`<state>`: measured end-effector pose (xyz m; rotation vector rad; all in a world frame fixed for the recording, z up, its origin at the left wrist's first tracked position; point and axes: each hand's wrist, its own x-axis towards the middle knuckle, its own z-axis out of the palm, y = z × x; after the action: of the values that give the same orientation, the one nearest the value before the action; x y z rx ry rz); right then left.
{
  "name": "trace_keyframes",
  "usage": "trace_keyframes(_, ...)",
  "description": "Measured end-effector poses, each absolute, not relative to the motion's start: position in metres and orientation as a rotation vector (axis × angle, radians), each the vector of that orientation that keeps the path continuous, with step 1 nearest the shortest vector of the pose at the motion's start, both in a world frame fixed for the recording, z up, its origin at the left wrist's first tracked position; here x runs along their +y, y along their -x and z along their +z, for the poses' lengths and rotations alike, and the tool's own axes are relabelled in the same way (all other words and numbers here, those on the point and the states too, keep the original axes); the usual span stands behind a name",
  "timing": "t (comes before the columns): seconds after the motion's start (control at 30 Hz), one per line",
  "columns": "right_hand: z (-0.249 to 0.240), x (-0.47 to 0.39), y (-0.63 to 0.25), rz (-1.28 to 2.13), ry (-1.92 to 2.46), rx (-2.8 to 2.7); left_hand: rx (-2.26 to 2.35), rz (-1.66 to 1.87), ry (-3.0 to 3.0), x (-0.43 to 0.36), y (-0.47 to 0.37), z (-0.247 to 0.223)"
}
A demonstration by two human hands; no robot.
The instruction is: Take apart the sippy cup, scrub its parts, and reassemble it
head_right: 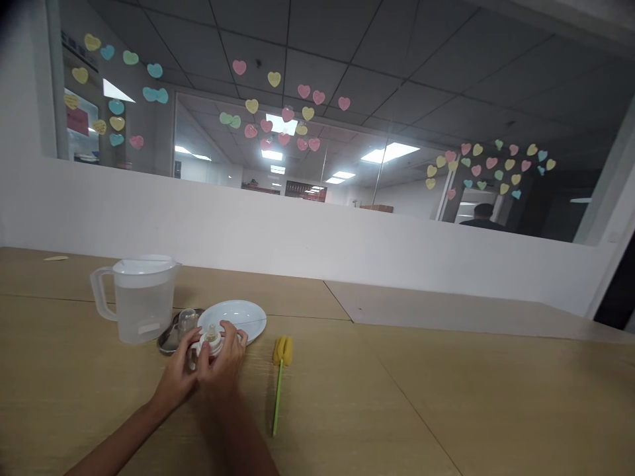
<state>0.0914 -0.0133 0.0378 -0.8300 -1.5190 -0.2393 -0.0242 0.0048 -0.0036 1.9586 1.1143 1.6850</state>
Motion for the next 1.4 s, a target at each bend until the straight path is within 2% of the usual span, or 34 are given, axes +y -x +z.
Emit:
trace_keyframes(0.2, 0.036, -0.009, -0.092, -0.023, 0.858, -1.536, 1.119, 1.574, -1.894, 0.002, 0.024, -0.002)
trace_keyframes(0.53, 0.034, -0.003, -0.090, -0.118, 0.929, -1.543, 1.054, 1.638, -1.828, 0.009, 0.022, -0.012)
trace_keyframes(0.93, 0.029, -0.005, -0.088, -0.008, 0.881, -1.589, 1.174, 1.637, -1.870, 0.006, 0.027, 0.003)
trace_keyframes(1.17, 0.024, 0.001, -0.083, -0.061, 0.987, -1.484, 1.133, 1.696, -1.901, 0.007, 0.026, -0.001)
trace_keyframes(1.4, 0.025, -0.005, -0.088, -0.015, 0.921, -1.627, 1.159, 1.683, -1.832, 0.010, 0.027, -0.003)
